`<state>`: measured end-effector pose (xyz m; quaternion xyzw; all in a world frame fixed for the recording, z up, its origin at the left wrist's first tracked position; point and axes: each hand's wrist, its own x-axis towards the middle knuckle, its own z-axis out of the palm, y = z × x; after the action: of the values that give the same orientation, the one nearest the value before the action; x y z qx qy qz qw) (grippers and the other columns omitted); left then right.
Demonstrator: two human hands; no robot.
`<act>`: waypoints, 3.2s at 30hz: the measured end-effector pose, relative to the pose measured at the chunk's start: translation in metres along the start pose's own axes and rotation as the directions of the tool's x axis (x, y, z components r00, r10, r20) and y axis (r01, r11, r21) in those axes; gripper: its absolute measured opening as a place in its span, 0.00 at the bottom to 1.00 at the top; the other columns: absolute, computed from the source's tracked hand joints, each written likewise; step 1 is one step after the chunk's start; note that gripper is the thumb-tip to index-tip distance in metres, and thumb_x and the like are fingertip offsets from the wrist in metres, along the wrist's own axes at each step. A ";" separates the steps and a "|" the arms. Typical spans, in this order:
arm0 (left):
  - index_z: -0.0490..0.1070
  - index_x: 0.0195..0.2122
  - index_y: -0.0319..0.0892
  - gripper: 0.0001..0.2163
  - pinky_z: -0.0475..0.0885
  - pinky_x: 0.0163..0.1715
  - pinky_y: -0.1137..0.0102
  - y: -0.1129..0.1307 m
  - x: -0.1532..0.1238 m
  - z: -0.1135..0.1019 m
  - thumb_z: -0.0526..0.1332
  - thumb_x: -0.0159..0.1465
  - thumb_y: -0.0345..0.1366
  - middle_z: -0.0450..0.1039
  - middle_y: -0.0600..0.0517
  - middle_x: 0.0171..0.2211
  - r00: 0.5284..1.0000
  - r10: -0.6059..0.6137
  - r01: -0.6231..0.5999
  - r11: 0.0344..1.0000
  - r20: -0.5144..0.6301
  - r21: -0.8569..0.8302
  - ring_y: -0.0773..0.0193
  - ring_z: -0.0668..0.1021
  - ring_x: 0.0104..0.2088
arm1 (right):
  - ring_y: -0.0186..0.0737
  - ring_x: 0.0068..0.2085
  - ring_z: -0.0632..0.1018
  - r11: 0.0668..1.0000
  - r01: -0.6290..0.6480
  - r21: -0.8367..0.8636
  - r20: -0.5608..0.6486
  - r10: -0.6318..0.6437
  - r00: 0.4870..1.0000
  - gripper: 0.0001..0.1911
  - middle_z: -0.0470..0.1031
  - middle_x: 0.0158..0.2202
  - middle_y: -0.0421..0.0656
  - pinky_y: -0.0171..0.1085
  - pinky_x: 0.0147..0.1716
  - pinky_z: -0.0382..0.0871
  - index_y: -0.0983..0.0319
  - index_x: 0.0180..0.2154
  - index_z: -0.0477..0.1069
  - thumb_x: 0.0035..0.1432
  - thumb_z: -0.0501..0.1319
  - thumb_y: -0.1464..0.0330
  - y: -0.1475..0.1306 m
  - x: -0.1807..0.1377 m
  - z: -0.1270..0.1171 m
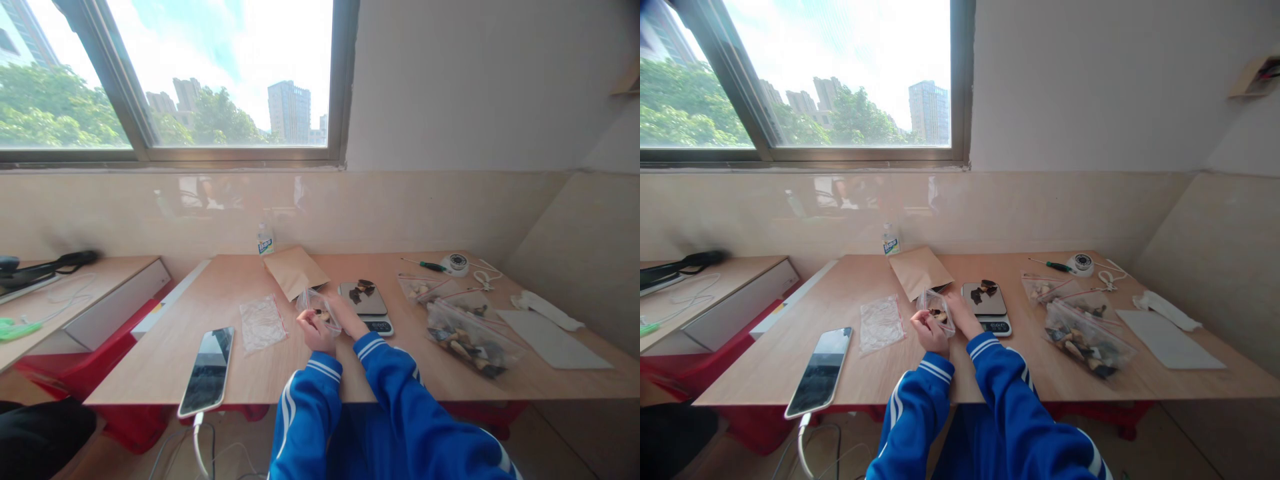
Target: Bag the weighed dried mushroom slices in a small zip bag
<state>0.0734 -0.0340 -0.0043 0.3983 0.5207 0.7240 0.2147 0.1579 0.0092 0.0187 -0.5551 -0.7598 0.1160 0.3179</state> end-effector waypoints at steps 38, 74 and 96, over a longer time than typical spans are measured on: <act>0.61 0.34 0.43 0.05 0.67 0.32 0.71 -0.007 0.003 0.001 0.50 0.60 0.37 0.69 0.51 0.33 0.996 -0.050 0.046 0.997 0.068 0.062 0.65 0.74 0.31 | 0.45 0.44 0.68 0.977 -0.210 -0.033 -0.402 0.180 0.898 0.13 0.68 0.40 0.51 0.43 0.45 0.62 0.64 0.40 0.65 0.57 0.46 0.76 0.051 -0.017 -0.051; 0.58 0.37 0.42 0.10 0.68 0.31 0.67 -0.002 -0.001 0.003 0.50 0.63 0.44 0.64 0.55 0.25 0.995 -0.006 0.029 0.973 0.100 -0.229 0.66 0.71 0.26 | 0.42 0.48 0.74 0.755 -0.112 0.646 0.038 0.116 0.993 0.20 0.72 0.49 0.47 0.42 0.47 0.68 0.60 0.49 0.67 0.55 0.60 0.61 -0.020 -0.057 -0.040; 0.68 0.37 0.41 0.17 0.71 0.34 0.68 0.013 0.001 -0.003 0.51 0.61 0.50 0.74 0.49 0.32 0.952 -0.059 0.095 0.990 0.300 -0.106 0.63 0.76 0.32 | 0.45 0.40 0.77 0.752 -0.088 0.654 -0.257 0.330 0.908 0.23 0.78 0.40 0.47 0.41 0.39 0.70 0.62 0.41 0.75 0.54 0.57 0.51 -0.010 -0.059 -0.062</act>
<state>0.0718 -0.0394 0.0083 0.4679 0.4537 0.6772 0.3416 0.1989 -0.0598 0.0513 -0.5110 -0.5380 0.2953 0.6018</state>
